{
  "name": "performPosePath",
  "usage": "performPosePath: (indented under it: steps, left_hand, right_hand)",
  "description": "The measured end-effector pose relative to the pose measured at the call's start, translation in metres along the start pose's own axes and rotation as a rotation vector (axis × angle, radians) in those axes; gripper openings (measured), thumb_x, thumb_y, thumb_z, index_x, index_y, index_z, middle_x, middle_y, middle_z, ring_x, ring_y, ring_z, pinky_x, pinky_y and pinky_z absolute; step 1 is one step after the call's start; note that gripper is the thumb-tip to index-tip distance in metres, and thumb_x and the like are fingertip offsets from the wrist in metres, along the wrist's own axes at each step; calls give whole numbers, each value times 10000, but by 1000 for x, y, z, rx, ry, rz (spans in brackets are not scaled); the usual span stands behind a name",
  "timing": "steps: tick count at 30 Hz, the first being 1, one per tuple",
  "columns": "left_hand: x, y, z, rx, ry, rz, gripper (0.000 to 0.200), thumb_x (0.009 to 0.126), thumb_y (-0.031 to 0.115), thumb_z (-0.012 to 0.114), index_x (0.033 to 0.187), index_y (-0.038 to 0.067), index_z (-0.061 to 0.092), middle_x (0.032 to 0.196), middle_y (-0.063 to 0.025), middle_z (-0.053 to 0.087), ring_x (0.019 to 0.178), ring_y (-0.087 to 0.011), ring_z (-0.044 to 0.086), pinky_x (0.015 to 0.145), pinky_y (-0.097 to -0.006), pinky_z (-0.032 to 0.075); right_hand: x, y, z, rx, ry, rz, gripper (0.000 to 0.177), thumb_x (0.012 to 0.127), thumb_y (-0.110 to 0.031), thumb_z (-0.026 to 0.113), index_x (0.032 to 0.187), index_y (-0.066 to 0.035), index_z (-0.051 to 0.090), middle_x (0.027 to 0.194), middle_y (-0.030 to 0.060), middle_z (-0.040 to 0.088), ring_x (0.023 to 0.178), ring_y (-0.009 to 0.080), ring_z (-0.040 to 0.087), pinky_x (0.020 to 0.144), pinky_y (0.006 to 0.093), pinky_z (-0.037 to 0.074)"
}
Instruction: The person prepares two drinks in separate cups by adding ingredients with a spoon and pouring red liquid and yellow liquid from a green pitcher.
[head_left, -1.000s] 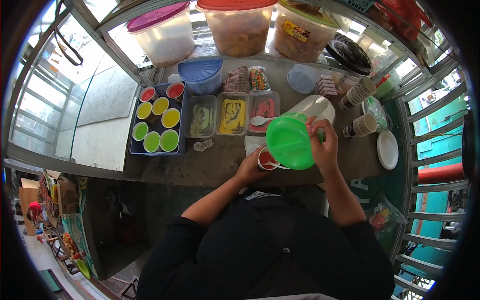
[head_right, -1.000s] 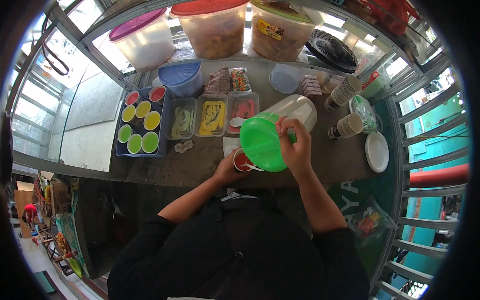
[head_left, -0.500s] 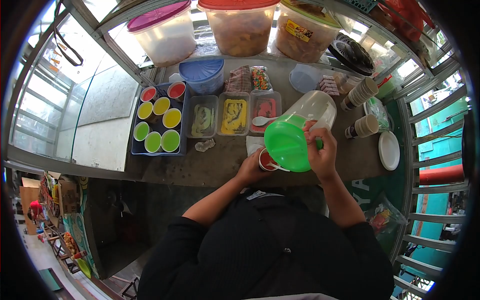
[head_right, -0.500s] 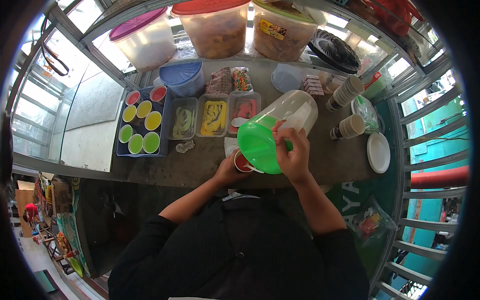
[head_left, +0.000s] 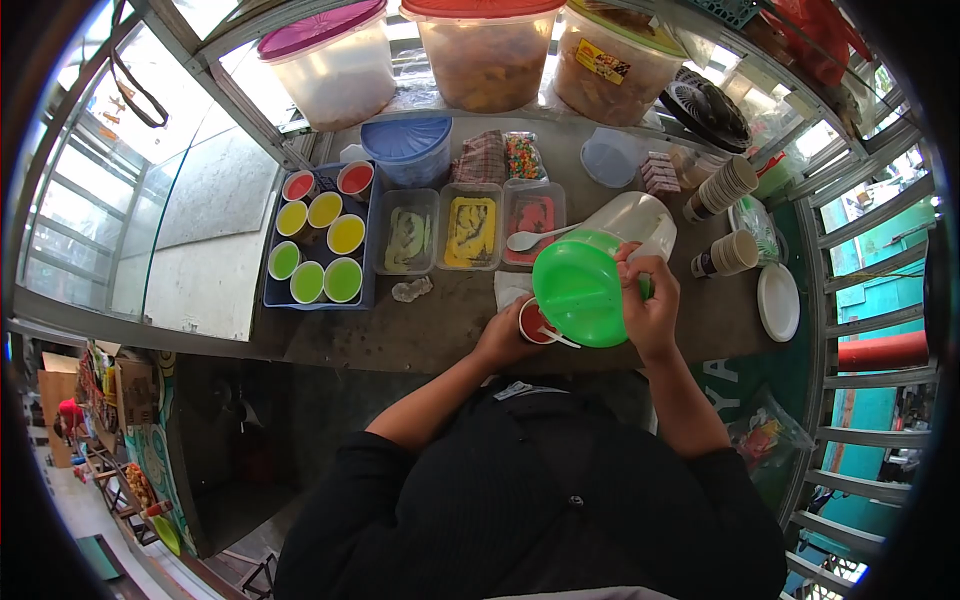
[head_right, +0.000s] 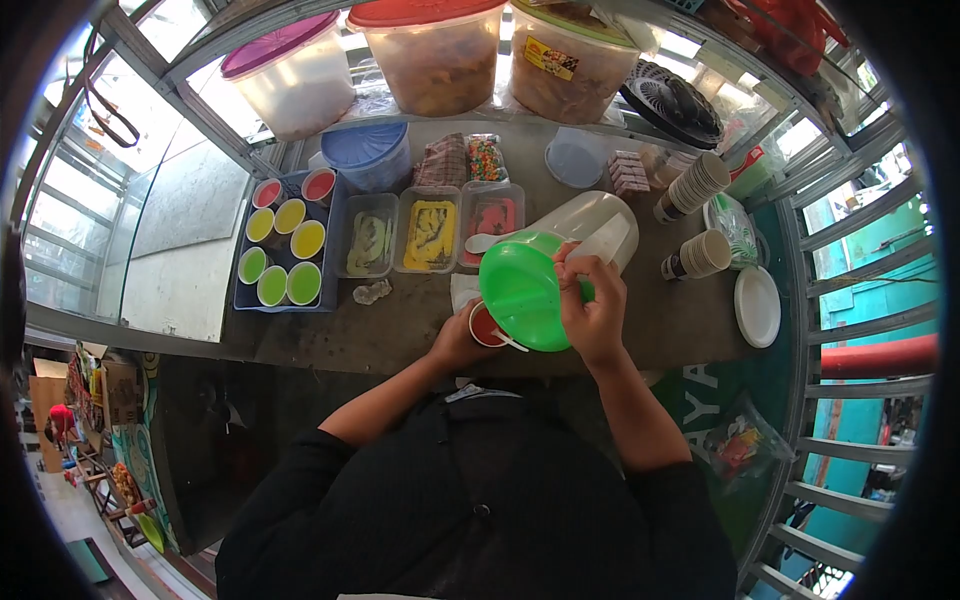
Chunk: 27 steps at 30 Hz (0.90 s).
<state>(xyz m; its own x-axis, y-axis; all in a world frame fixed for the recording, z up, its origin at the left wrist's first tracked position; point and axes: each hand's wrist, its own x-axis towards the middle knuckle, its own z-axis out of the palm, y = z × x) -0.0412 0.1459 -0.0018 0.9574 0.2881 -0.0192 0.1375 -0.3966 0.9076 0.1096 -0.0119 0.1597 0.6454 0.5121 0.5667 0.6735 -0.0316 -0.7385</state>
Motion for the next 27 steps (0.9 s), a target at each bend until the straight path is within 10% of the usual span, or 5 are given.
performPosePath:
  steps: [27]
  left_hand:
    - [-8, -17, 4, -207, 189, 167, 856, 688, 279, 920, 1383, 23, 490, 1242, -189, 662, 1159, -319, 668, 996, -406, 520]
  right_hand:
    - [32, 16, -16, 519, 36, 332, 69, 983, -43, 668, 1011, -56, 606, 1066, 44, 634, 1017, 125, 578, 943, 279, 451]
